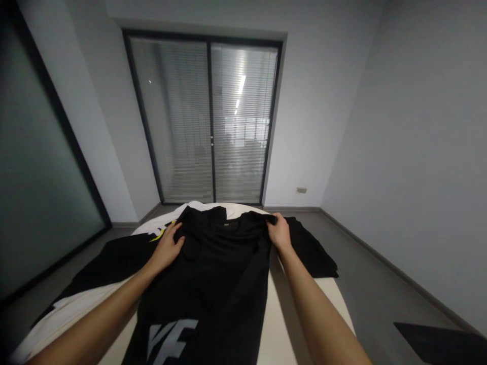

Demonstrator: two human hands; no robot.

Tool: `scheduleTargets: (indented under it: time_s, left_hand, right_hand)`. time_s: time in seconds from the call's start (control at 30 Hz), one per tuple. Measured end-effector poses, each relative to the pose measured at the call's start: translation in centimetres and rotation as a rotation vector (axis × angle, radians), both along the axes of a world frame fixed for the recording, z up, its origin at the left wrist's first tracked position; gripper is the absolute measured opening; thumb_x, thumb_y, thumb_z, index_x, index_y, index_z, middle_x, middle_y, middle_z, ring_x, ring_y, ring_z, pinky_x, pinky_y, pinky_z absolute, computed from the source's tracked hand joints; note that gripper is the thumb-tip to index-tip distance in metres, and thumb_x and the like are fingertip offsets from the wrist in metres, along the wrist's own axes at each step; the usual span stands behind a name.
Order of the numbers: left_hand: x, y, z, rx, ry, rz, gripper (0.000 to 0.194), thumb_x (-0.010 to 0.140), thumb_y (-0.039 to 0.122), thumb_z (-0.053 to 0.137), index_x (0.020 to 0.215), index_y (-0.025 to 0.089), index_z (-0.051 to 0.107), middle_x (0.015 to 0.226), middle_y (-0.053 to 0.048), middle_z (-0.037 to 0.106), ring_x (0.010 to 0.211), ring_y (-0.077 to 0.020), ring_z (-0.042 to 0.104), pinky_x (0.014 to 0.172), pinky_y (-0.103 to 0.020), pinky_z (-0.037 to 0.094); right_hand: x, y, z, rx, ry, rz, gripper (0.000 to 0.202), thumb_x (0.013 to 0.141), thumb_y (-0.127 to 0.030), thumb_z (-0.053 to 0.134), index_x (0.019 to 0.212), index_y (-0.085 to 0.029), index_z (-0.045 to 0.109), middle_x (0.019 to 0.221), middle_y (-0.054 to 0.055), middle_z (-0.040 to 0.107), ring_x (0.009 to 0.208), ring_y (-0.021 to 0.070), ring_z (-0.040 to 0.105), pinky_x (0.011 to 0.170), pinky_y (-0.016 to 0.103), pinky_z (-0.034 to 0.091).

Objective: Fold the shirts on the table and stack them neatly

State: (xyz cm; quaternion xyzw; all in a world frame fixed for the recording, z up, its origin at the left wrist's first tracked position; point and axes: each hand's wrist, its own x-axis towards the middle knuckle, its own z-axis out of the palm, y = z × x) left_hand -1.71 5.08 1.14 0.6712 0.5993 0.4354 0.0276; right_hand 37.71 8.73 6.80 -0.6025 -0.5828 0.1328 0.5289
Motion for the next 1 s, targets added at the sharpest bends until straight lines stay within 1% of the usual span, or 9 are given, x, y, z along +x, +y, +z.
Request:
scheduleTargets:
  time_s: [0.17, 0.23, 0.3, 0.43, 0.57, 0.63, 0.8, 0.9, 1.0]
  left_hand:
    - [-0.2, 2.6, 1.8, -0.060, 0.134, 0.047, 0.073, 0.083, 0.025, 0.060, 0.148, 0.006, 0.035, 0.161, -0.024, 0.020, 0.148, -0.0367, 0.026, 0.119, -0.049, 0.029]
    - [0.0, 2.5, 2.0, -0.117, 0.226, 0.142, 0.081, 0.080, 0.027, 0.065, 0.149, 0.002, 0.031, 0.162, -0.028, 0.011, 0.148, -0.0429, 0.020, 0.119, -0.052, 0.027]
    - [0.5, 1.5, 2.1, -0.136, 0.321, 0.222, 0.084, 0.079, 0.028, 0.066, 0.150, 0.001, 0.029, 0.162, -0.030, 0.007, 0.148, -0.0455, 0.016, 0.118, -0.054, 0.026]
    - [2.4, -2.0, 2.0, -0.162, 0.472, 0.179, 0.072, 0.083, 0.031, 0.062, 0.147, 0.008, 0.039, 0.158, -0.025, 0.023, 0.142, -0.0420, 0.031, 0.111, -0.052, 0.035]
    - [4.1, -5.4, 0.8, -0.311, 0.495, 0.050, 0.063, 0.087, 0.042, 0.057, 0.142, 0.012, 0.050, 0.144, -0.021, 0.048, 0.126, -0.0378, 0.051, 0.102, -0.048, 0.044]
    - [4.4, -6.5, -0.2, -0.350, 0.496, 0.021, 0.063, 0.090, 0.047, 0.053, 0.141, 0.012, 0.051, 0.145, -0.020, 0.049, 0.128, -0.0375, 0.051, 0.105, -0.048, 0.040]
    - [3.7, -7.2, -2.7, -0.394, 0.506, -0.038, 0.067, 0.096, 0.055, 0.040, 0.149, 0.013, 0.044, 0.160, -0.018, 0.030, 0.147, -0.0386, 0.027, 0.116, -0.052, 0.025]
    - [3.3, -6.9, -3.4, -0.394, 0.482, -0.053, 0.069, 0.096, 0.056, 0.037, 0.150, 0.015, 0.042, 0.161, -0.017, 0.026, 0.149, -0.0379, 0.023, 0.117, -0.054, 0.024]
    - [3.3, -6.4, -3.6, -0.376, 0.468, -0.028, 0.067, 0.096, 0.056, 0.039, 0.149, 0.015, 0.044, 0.161, -0.018, 0.028, 0.148, -0.0383, 0.024, 0.116, -0.055, 0.025]
  right_hand:
    - [-0.7, 2.5, 2.1, -0.091, -0.059, -0.124, 0.052, 0.078, -0.036, 0.064, 0.126, -0.017, 0.053, 0.114, 0.014, 0.068, 0.104, 0.0269, 0.064, 0.096, 0.039, 0.045]
    - [-1.4, 2.5, 2.2, -0.110, -0.168, -0.131, 0.062, 0.078, -0.028, 0.065, 0.136, -0.016, 0.046, 0.125, 0.017, 0.063, 0.113, 0.0280, 0.061, 0.100, 0.040, 0.043]
    - [-2.6, 1.6, 1.7, -0.115, -0.316, -0.085, 0.056, 0.080, -0.022, 0.062, 0.135, -0.016, 0.050, 0.128, 0.017, 0.061, 0.118, 0.0278, 0.058, 0.101, 0.038, 0.042]
    - [-6.1, -1.9, 0.1, -0.300, -0.534, 0.137, 0.025, 0.088, -0.027, 0.058, 0.109, -0.018, 0.067, 0.111, 0.011, 0.066, 0.104, 0.0237, 0.063, 0.091, 0.033, 0.046]
    - [-9.3, -6.1, -2.0, -0.385, -0.630, 0.279, 0.039, 0.085, -0.048, 0.065, 0.112, -0.021, 0.069, 0.117, 0.012, 0.061, 0.107, 0.0266, 0.060, 0.091, 0.037, 0.046]
    - [-9.9, -7.5, -2.8, -0.422, -0.683, 0.314, 0.041, 0.081, -0.042, 0.070, 0.116, -0.021, 0.069, 0.130, 0.015, 0.056, 0.118, 0.0317, 0.055, 0.095, 0.041, 0.044]
    - [-7.8, -8.2, -3.7, -0.388, -0.640, 0.393, 0.054, 0.066, 0.003, 0.056, 0.114, -0.019, 0.069, 0.139, 0.013, 0.051, 0.124, 0.0256, 0.054, 0.106, 0.034, 0.039]
    - [-4.8, -7.9, -3.6, -0.330, -0.562, 0.362, 0.060, 0.059, 0.008, 0.048, 0.108, -0.018, 0.070, 0.127, 0.009, 0.060, 0.117, 0.0207, 0.058, 0.103, 0.029, 0.041]
    - [-1.8, -8.0, -3.0, -0.298, -0.631, 0.202, 0.056, 0.063, 0.008, 0.045, 0.106, -0.017, 0.072, 0.117, 0.011, 0.065, 0.110, 0.0230, 0.059, 0.098, 0.031, 0.043]
